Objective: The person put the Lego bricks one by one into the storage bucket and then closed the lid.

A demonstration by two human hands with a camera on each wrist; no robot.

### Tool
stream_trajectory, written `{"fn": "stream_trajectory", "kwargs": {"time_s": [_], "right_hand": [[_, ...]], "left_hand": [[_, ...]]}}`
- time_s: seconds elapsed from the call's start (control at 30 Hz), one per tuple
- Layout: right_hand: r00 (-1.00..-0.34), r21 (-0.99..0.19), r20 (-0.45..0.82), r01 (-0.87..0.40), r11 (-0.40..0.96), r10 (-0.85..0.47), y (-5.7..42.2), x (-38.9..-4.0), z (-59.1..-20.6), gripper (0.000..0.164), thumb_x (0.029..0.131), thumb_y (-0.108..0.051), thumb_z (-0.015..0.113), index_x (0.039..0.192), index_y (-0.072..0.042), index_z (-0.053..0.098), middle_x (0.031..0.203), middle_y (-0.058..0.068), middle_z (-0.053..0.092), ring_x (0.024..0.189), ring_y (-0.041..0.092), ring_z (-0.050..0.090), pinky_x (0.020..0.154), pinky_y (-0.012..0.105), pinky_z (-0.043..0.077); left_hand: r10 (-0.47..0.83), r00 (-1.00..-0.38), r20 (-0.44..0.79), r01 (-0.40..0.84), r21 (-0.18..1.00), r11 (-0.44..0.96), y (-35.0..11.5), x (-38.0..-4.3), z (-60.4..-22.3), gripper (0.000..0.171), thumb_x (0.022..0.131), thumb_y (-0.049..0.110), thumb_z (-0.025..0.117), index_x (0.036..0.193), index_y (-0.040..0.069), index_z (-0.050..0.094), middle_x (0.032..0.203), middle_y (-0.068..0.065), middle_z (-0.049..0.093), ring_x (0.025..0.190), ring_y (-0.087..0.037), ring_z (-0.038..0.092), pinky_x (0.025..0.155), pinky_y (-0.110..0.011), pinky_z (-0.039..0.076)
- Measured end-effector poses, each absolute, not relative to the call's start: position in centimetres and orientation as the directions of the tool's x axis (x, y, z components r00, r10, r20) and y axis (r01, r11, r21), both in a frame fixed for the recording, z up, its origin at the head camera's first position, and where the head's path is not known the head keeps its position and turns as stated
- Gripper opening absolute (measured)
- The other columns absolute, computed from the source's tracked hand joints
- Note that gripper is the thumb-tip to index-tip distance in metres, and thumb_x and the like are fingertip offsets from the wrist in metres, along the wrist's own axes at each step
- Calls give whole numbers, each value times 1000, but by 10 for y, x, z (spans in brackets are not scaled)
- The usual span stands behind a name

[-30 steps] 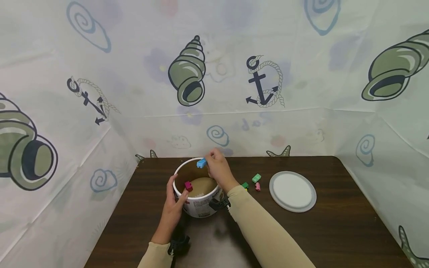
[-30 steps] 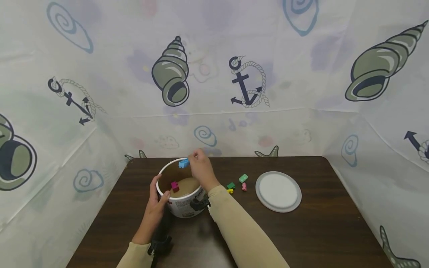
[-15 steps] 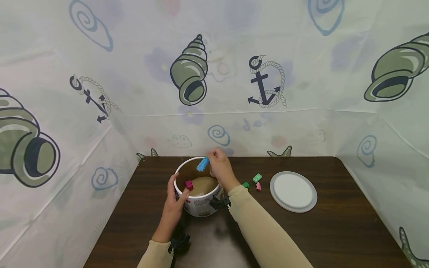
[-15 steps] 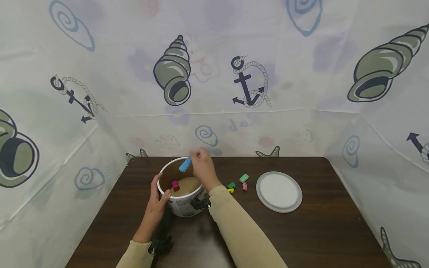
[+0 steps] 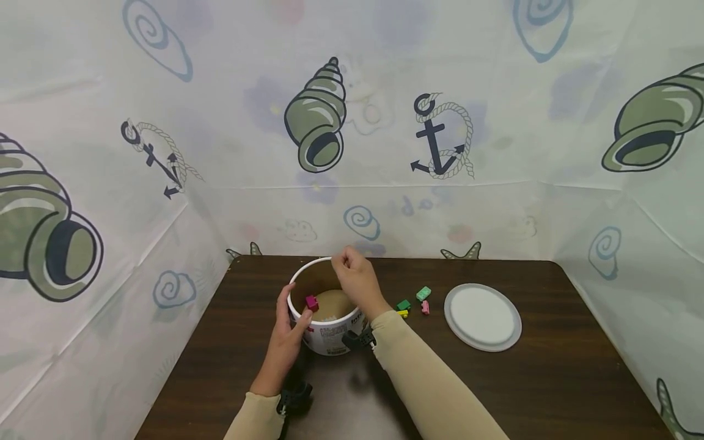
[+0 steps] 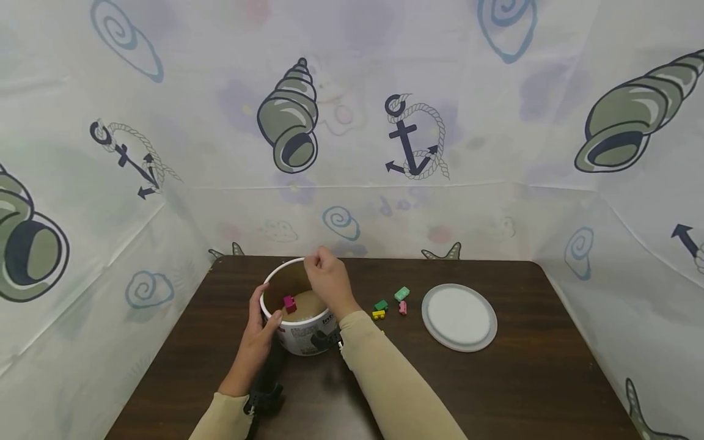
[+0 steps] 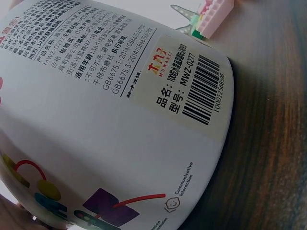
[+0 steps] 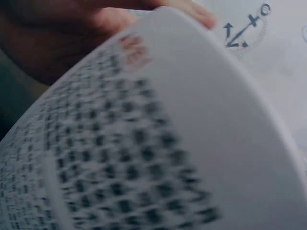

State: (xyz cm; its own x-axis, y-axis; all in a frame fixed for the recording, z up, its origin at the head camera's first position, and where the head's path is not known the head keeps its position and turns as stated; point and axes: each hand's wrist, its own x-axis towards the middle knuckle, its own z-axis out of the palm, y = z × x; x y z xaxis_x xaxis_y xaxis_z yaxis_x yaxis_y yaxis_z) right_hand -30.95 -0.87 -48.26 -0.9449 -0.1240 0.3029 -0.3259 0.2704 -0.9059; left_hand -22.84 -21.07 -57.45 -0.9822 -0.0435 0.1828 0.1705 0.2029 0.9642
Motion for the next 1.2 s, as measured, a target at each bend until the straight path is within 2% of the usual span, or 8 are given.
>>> {"fn": "stream_trajectory", "kwargs": {"time_s": [0.27, 0.37, 0.53, 0.63, 0.77, 0.9, 1.03, 1.2], "right_hand": [[-803, -727, 573, -591, 349, -165, -7, -293, -501, 25, 110, -30, 62, 89, -20, 54, 67, -4, 46, 58, 9, 43, 56, 26, 35], [-742, -632, 643, -655, 414, -192, -3, -287, -512, 18, 109, -29, 62, 94, -19, 60, 77, -5, 55, 68, 9, 48, 66, 27, 40], [-728, -642, 637, -683, 349, -253, 12, -279, -531, 9, 111, -23, 58, 108, -16, 62, 110, 1, 64, 113, 21, 56, 104, 47, 39], [-759, -720, 582, -648, 249, -292, 28, -273, -543, 8, 114, -21, 55, 113, -15, 60, 136, 7, 63, 147, 31, 46, 122, 62, 28], [-792, -792, 533, -591, 156, -298, 53, -264, -557, 9, 115, -20, 54, 119, -15, 60, 159, 9, 54, 163, 31, 34, 129, 63, 28], [-847, -832, 509, -530, 162, -154, 78, -257, -568, 11, 112, -14, 61, 123, -12, 64, 144, 10, 62, 133, 22, 60, 104, 39, 54], [-925, -916, 359, -324, 237, 125, 100, -254, -582, 10, 107, -12, 68, 115, -8, 69, 95, 5, 64, 80, 12, 57, 71, 25, 46], [-955, -957, 101, -16, 290, 280, 126, -255, -601, 17, 105, -13, 69, 121, -8, 67, 78, -1, 51, 69, 14, 49, 66, 27, 40]], "left_hand": [[-39, -984, 176, 164, 965, 202, -210, -227, -574, 77, 109, 39, 65, 171, 37, 20, 180, -6, 16, 163, -43, 24, 127, -76, 22], [-35, -984, 175, 164, 966, 202, -210, -227, -575, 77, 109, 39, 65, 170, 40, 20, 179, -5, 17, 160, -43, 29, 124, -74, 30], [-40, -983, 180, 168, 964, 207, -211, -227, -575, 77, 109, 39, 66, 171, 38, 20, 179, -8, 17, 157, -42, 32, 122, -72, 34], [-40, -981, 189, 177, 962, 207, -211, -228, -575, 77, 109, 38, 66, 171, 37, 21, 179, -8, 17, 160, -41, 28, 125, -73, 27], [-33, -979, 200, 190, 962, 198, -210, -228, -574, 75, 109, 34, 66, 170, 39, 23, 179, -8, 18, 161, -41, 26, 127, -73, 24], [-25, -981, 193, 185, 964, 190, -208, -228, -574, 74, 109, 32, 66, 169, 42, 22, 179, -9, 17, 161, -41, 25, 127, -75, 22], [-29, -983, 180, 171, 968, 182, -210, -226, -574, 75, 109, 34, 65, 170, 41, 21, 179, -10, 17, 160, -43, 26, 126, -76, 23], [-34, -984, 173, 164, 969, 186, -212, -225, -574, 75, 109, 35, 65, 169, 42, 21, 179, -11, 16, 161, -44, 24, 126, -78, 21]]}}
